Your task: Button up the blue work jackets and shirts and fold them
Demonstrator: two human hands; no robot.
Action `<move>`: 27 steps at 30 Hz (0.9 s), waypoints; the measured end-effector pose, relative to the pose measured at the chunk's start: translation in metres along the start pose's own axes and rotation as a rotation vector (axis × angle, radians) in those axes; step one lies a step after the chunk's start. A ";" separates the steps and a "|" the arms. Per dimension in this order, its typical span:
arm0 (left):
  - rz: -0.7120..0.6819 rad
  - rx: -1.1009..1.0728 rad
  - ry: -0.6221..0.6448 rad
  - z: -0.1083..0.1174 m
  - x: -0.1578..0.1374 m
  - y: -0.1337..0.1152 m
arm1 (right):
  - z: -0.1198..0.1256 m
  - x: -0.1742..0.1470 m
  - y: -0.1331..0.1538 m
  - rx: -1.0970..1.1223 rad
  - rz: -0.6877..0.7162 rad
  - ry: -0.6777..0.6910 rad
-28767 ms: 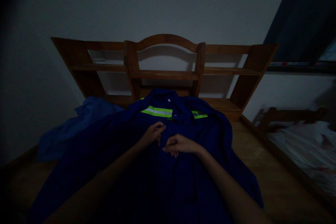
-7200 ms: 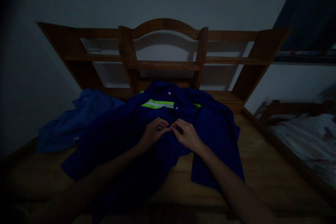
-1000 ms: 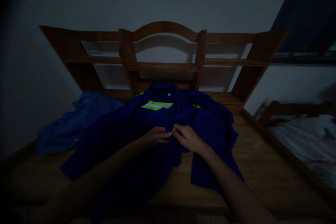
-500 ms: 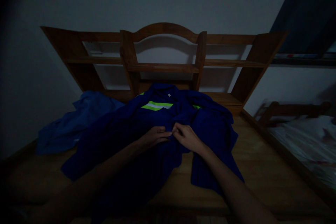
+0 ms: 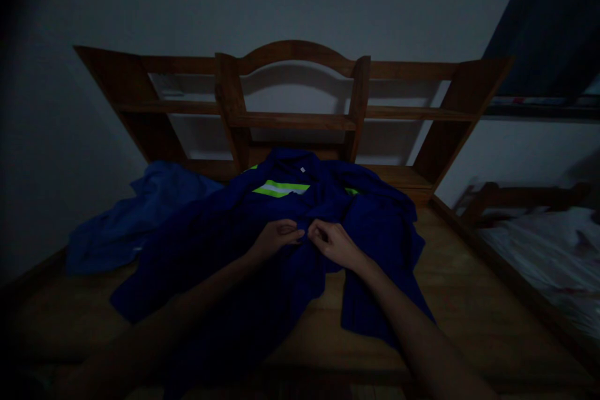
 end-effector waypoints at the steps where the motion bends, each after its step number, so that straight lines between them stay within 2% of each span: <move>1: -0.029 0.031 0.002 0.001 0.000 -0.002 | 0.000 0.000 0.000 0.004 -0.002 0.002; 6: -0.136 0.201 0.049 -0.001 -0.001 -0.009 | 0.000 0.001 0.002 0.007 -0.009 0.000; 14: -0.325 0.457 -0.001 -0.005 -0.012 -0.029 | 0.001 0.001 0.003 0.042 -0.012 -0.041; 21: -0.411 0.499 0.039 -0.011 -0.020 -0.040 | -0.003 0.002 -0.005 0.107 -0.040 -0.056; 27: -0.386 0.503 0.029 -0.008 -0.017 -0.039 | -0.007 0.002 -0.011 0.140 -0.058 -0.057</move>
Point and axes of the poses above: each hand's wrist, its own x-axis towards the middle knuckle, its own z-axis out of the back of the hand, y = z × x, the point moved 8 cm from there along x, towards the middle knuckle, and after that the axes turned 4 degrees about -x, right-handed, at the moved point
